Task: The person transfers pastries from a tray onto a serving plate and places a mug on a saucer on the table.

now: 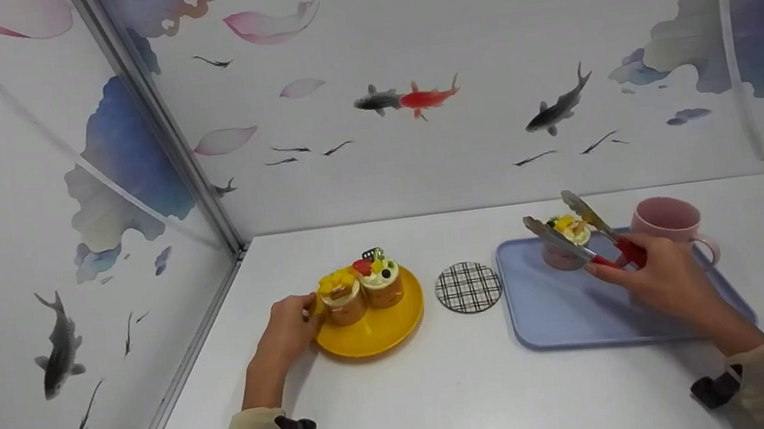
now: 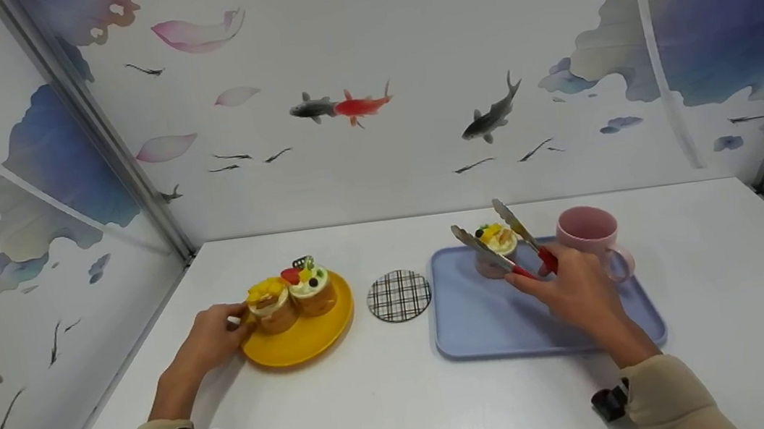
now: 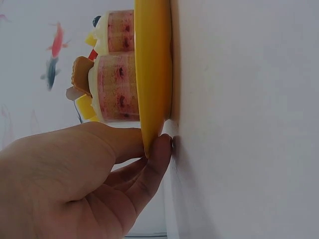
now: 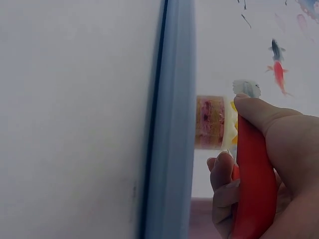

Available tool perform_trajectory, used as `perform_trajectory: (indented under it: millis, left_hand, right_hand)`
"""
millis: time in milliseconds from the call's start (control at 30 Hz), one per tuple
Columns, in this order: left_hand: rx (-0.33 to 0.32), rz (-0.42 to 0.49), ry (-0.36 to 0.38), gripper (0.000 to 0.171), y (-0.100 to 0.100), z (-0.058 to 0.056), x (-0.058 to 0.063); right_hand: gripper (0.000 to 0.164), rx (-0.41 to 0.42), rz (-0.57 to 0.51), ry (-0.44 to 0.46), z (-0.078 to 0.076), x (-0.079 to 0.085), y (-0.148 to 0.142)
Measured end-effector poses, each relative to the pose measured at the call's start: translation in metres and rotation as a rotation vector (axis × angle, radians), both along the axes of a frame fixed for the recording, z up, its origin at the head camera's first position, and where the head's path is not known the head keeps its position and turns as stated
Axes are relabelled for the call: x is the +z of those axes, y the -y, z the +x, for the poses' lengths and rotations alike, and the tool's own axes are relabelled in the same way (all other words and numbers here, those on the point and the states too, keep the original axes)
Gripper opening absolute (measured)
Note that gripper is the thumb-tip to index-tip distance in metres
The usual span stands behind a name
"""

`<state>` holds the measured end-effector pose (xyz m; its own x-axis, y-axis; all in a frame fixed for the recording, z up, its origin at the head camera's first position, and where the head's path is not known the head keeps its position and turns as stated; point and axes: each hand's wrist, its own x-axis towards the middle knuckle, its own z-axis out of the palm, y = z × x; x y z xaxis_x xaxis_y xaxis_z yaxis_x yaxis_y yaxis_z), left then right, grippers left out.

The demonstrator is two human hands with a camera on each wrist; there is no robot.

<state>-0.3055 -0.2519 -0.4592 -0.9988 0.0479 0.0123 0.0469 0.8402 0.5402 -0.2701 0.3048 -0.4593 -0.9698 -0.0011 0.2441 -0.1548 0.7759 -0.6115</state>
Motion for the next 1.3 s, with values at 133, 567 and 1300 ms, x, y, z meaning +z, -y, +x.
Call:
perform_trajectory:
  millis: [133, 567, 1300]
  left_hand:
    - [0.001, 0.004, 0.004, 0.047, -0.0013, -0.0002, 0.0007]
    - [0.016, 0.02, 0.028, 0.047, -0.0012, 0.0001, 0.0011]
    - [0.004, 0.012, 0.02, 0.049, 0.0008, 0.0007, 0.0001]
  right_hand:
    - [0.064, 0.0, 0.008, 0.022, -0.0002, -0.0008, -0.0019]
    - [0.057, 0.003, 0.013, 0.08, -0.0015, -0.0011, -0.0041]
    - [0.053, 0.048, 0.072, 0.175, -0.0022, -0.0058, -0.0066]
